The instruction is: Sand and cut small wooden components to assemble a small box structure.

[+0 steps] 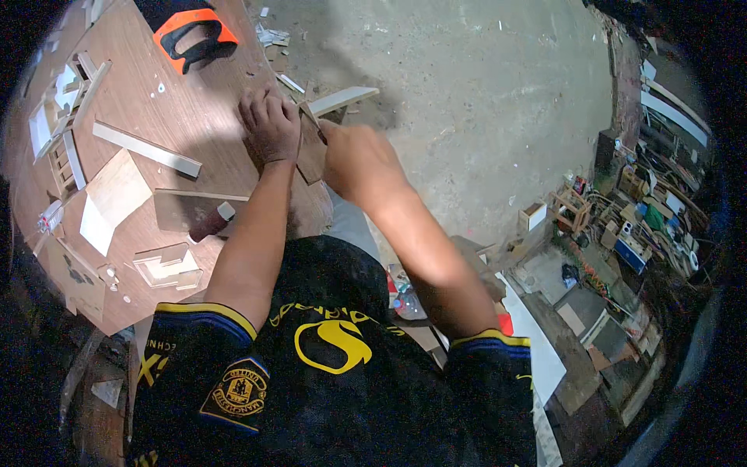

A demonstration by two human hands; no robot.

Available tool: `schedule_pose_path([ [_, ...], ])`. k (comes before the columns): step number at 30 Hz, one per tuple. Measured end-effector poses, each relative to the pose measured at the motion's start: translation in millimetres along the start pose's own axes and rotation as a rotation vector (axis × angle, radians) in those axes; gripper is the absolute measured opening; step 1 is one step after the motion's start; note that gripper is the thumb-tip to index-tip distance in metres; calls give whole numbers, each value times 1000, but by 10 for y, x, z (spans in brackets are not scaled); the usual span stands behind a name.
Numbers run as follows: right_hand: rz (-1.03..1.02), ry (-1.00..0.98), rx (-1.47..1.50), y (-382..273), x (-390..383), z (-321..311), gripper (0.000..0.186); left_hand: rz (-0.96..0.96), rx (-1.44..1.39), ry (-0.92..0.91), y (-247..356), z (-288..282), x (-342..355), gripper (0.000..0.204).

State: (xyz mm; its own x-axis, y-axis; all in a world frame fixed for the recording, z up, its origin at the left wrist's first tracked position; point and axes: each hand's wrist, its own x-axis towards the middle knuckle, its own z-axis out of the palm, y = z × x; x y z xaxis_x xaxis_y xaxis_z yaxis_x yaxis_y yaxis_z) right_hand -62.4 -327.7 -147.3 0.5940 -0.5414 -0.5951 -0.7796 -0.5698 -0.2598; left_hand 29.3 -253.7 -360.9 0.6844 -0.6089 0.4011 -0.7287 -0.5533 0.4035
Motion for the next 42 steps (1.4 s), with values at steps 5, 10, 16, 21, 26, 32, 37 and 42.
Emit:
schedule_pose_path([
  [5,-1,57,95,46,-41,108,35,-79,-4,-109,97,-67,1,15],
  [10,-78,72,109,28,22,130,27,-136,-45,-135,114,-117,-146,22],
  [16,-102,16,32,27,68,108,23,-59,58,-238,188,-242,-629,59],
  [21,-159,118,-22,43,102,232,19,-37,142,-305,206,-241,-668,66],
  [26,-129,-28,-100,-131,66,167,31,-59,84,-296,210,-268,-654,63],
  [32,-238,-102,-260,-192,86,-15,23,-104,79,-369,229,-380,-615,60],
  [37,-137,15,-333,182,296,354,23,-86,65,-371,363,-433,-526,57],
  [42,-251,-96,-323,-98,238,44,21,-110,144,-380,266,-381,-589,58],
])
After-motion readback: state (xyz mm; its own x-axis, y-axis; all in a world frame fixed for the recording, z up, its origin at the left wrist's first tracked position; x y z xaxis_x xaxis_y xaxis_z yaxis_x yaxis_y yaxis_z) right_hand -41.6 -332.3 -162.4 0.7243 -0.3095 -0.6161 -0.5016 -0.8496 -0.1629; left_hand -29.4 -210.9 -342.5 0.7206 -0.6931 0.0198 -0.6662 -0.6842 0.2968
